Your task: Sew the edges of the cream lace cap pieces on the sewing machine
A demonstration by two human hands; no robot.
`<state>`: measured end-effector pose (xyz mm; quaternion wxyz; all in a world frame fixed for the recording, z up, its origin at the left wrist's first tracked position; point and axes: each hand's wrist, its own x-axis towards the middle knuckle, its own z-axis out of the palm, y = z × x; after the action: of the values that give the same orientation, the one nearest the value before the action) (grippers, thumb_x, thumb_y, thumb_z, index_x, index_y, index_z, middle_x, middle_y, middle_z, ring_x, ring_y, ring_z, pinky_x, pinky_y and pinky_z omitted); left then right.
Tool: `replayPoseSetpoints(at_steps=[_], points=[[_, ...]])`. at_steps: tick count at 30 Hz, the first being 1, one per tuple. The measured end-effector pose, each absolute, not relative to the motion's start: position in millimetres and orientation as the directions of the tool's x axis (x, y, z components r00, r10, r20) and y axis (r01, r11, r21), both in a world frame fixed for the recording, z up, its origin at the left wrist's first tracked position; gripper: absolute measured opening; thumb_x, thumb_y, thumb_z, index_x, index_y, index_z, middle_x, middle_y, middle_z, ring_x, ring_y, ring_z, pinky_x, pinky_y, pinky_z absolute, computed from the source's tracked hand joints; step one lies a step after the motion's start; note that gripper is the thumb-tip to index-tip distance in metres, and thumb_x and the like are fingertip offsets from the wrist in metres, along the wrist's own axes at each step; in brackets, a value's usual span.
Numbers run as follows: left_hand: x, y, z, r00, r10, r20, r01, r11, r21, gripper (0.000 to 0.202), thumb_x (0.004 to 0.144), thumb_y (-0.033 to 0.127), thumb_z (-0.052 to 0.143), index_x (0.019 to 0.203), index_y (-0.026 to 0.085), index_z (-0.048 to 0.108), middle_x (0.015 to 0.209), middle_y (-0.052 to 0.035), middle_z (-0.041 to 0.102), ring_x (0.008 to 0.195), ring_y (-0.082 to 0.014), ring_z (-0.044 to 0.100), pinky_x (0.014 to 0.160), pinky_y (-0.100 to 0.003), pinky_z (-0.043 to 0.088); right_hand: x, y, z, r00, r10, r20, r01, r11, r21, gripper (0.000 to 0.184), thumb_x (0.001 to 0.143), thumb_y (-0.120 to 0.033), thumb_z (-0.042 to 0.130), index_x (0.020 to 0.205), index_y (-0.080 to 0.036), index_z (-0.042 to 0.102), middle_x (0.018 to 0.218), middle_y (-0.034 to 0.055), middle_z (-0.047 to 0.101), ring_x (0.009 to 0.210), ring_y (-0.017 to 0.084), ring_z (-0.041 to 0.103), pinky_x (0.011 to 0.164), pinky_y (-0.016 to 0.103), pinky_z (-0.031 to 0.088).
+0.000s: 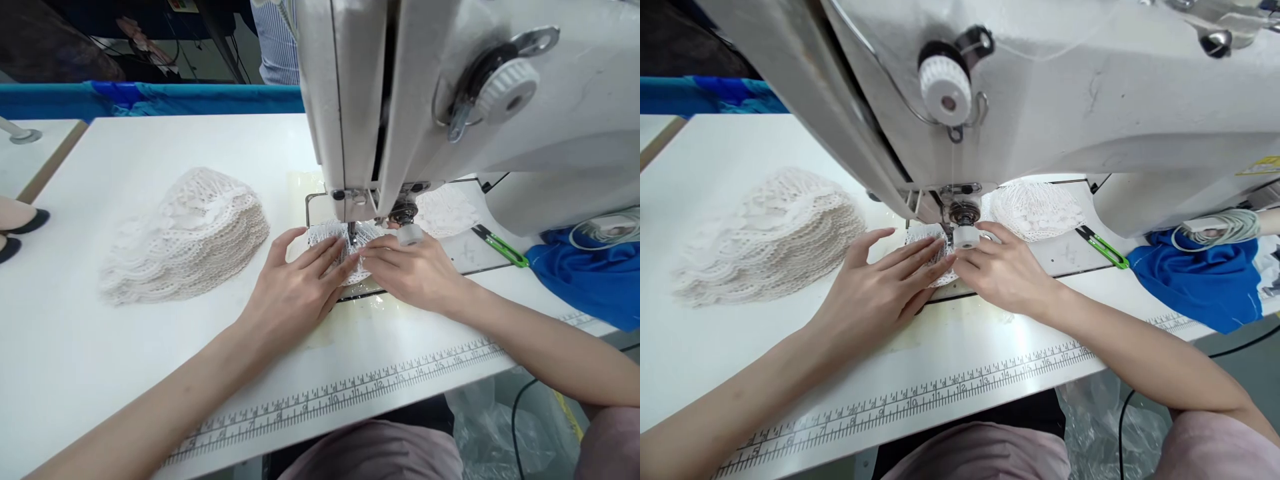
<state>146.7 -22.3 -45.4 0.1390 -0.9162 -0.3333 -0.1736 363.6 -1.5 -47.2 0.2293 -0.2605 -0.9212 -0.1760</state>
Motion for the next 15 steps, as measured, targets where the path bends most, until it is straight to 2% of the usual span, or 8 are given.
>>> replayPoseSetpoints(at_steps=[4,9,15], points=[[146.8,-30.3,-45.2,0.727,0.545,0.418,0.650,-0.743,-0.162,0.029,0.094,0.014,0.047,0.121,0.015,0.060,0.118,-0.0112,0.068,0.111,-0.0234,0.065,0.101,-0.050,0.039,364.5,-4.2,-50.2,-0.770,0.344,0.537,0.531,0.813,0.240,0.026,0.092,-0.006,0.047,0.083,-0.017,0.068,0.091,-0.0017,0.076,0.086,0.012,0.068,0.093,0.033,0.047],[147.3,-31.1,-46.1,0.715,0.556,0.425,0.661,-0.736,-0.149,0.027,0.094,0.015,0.048,0.117,0.015,0.061,0.118,-0.0105,0.069,0.110,-0.0230,0.065,0.101,-0.051,0.038,363.8,-4.0,-50.2,-0.761,0.341,0.552,0.534,0.813,0.233,0.025,0.091,-0.005,0.049,0.081,-0.016,0.068,0.088,-0.0005,0.076,0.083,0.012,0.068,0.093,0.034,0.047],[147.5,-23.8,-47.8,0.692,0.554,0.463,0.669,-0.733,-0.122,0.025,0.094,0.016,0.051,0.116,0.017,0.061,0.116,-0.0098,0.070,0.106,-0.0234,0.067,0.102,-0.051,0.038,361.8,-0.2,-47.8,-0.768,0.346,0.539,0.552,0.785,0.281,0.031,0.092,-0.003,0.044,0.079,-0.017,0.068,0.086,-0.0013,0.076,0.079,0.012,0.067,0.088,0.033,0.048]])
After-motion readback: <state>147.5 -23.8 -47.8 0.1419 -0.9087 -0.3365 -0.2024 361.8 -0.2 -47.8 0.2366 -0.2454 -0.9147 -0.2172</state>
